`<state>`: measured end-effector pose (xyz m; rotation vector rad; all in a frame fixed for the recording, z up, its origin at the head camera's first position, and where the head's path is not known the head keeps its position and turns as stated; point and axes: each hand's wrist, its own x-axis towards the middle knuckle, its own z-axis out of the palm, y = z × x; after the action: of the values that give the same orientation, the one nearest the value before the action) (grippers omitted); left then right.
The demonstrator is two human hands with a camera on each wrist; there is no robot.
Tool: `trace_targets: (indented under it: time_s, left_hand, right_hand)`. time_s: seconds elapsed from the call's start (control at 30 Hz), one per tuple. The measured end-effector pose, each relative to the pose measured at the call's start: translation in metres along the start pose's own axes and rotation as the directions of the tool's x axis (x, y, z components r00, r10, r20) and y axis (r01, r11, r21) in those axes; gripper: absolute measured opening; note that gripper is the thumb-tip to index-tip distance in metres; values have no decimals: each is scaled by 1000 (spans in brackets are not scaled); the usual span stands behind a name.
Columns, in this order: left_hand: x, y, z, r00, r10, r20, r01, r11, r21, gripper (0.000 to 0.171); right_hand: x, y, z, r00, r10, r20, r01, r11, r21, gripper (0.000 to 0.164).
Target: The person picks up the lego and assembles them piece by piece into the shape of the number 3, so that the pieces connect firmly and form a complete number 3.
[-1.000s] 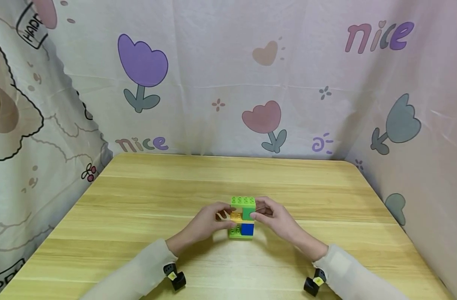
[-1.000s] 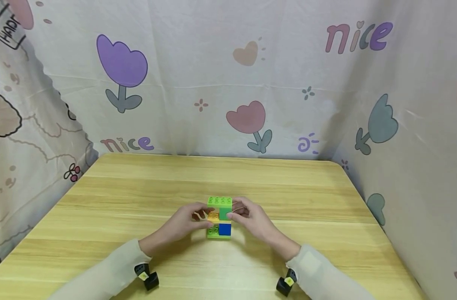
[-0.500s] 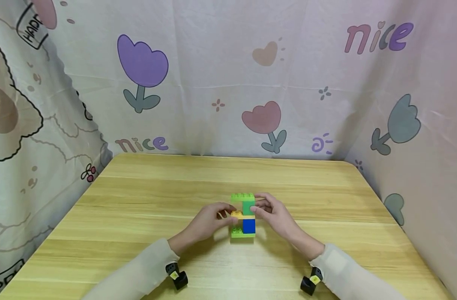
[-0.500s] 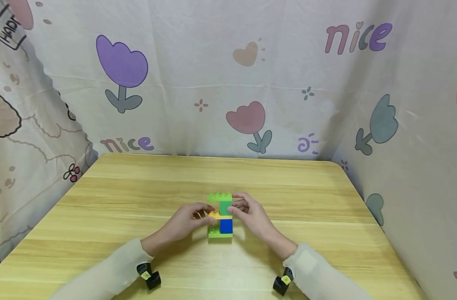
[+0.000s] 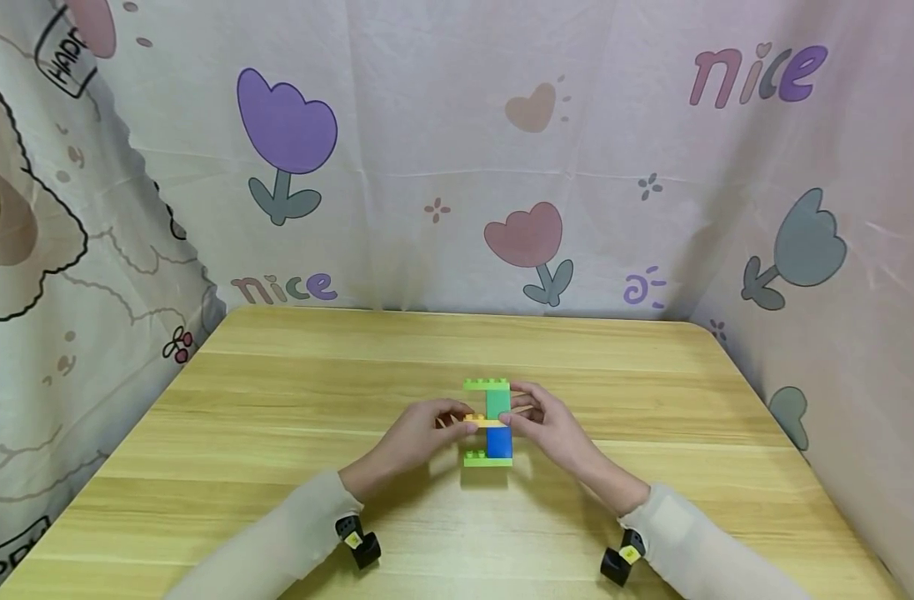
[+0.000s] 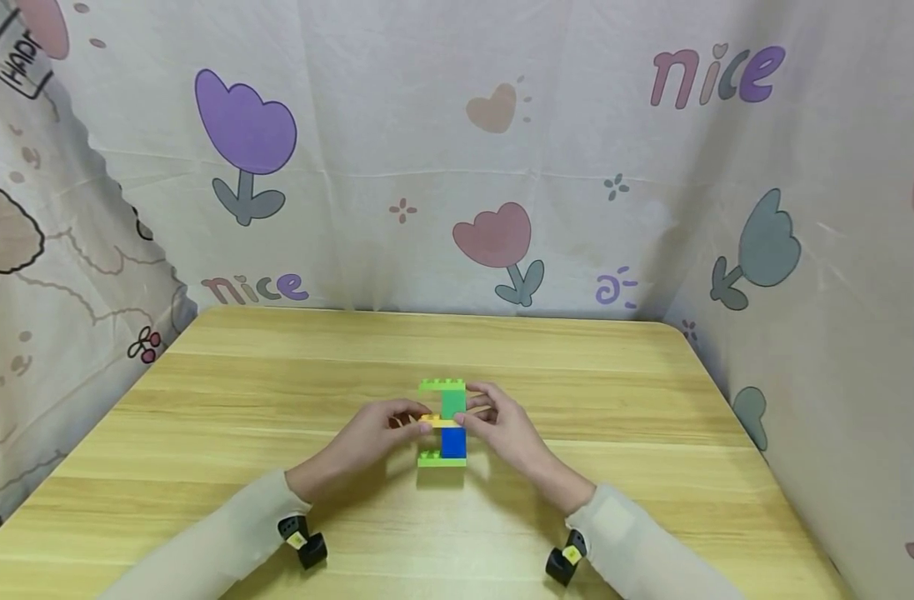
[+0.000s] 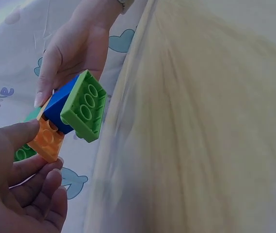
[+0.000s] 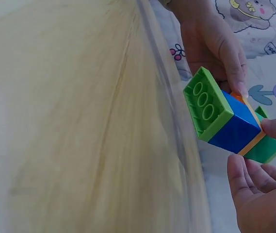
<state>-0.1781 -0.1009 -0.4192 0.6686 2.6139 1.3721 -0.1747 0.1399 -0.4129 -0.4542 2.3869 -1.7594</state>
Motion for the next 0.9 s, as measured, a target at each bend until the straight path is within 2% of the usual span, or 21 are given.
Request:
trace_targets:
  time_s: [0.33, 0.9]
  left_hand:
    - [8, -2, -3, 1000, 9, 13, -10, 999, 43, 36]
    - [24, -7, -2, 998, 18, 52, -25, 990, 139, 37]
  right_hand:
    - [8, 1, -2, 999, 51, 2, -51, 998, 37, 64]
    - [23, 12, -10, 987, 144, 67, -151, 982, 112, 65]
